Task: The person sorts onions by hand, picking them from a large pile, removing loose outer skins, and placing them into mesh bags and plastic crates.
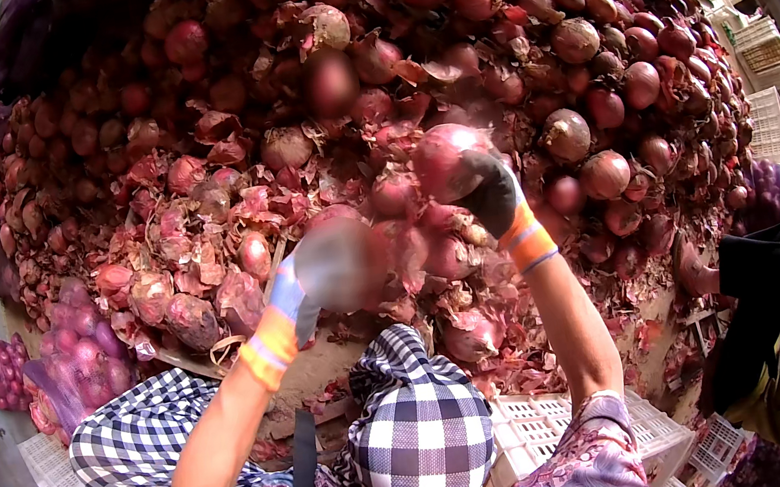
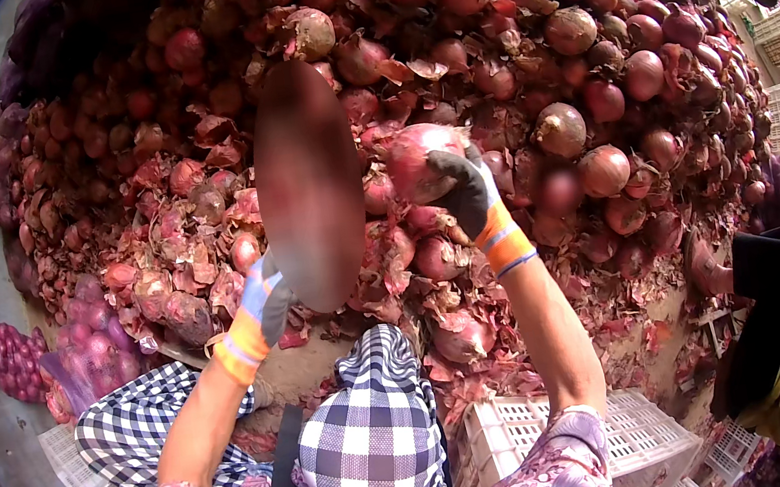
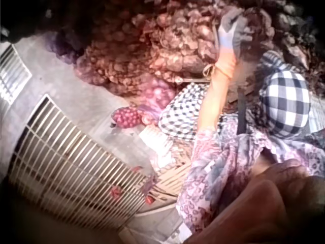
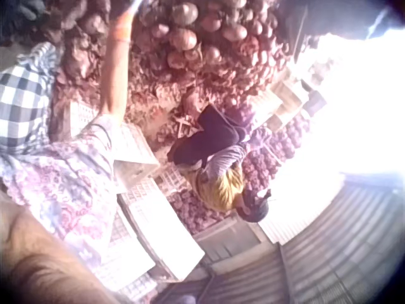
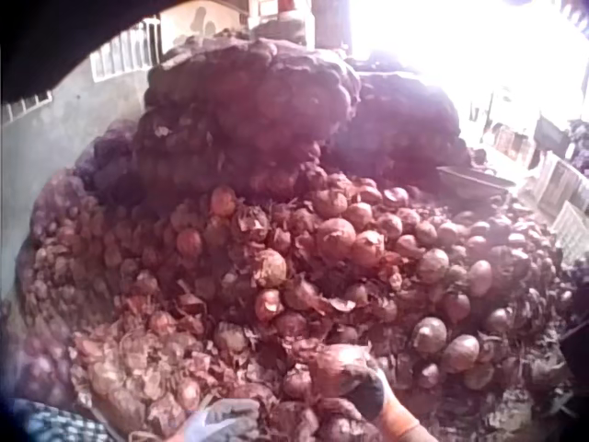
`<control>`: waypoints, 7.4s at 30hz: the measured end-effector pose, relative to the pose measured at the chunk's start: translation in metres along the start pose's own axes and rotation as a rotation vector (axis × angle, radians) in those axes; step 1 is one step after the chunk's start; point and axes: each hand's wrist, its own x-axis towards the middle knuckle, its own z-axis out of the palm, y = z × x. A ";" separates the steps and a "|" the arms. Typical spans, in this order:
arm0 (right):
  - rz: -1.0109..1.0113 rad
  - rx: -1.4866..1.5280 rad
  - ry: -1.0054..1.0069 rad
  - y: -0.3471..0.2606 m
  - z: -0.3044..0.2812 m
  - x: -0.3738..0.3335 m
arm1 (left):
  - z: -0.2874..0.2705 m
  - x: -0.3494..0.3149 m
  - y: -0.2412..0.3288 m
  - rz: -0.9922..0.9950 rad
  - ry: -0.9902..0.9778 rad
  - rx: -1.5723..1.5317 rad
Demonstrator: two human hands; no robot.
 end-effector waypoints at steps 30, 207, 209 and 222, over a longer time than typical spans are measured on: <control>0.012 -2.689 -0.381 0.005 -0.020 0.037 | -0.045 0.000 -0.138 -0.043 0.139 -0.155; -0.236 -1.217 0.022 0.068 0.029 -0.131 | 0.016 0.027 -0.084 -0.277 -0.512 -0.463; -0.161 -0.899 -0.001 0.072 0.015 -0.137 | 0.021 0.017 -0.076 -0.364 -0.511 -0.531; -0.013 -2.084 0.790 -0.064 -0.078 -0.043 | 0.003 0.035 -0.090 -0.498 -0.540 -1.001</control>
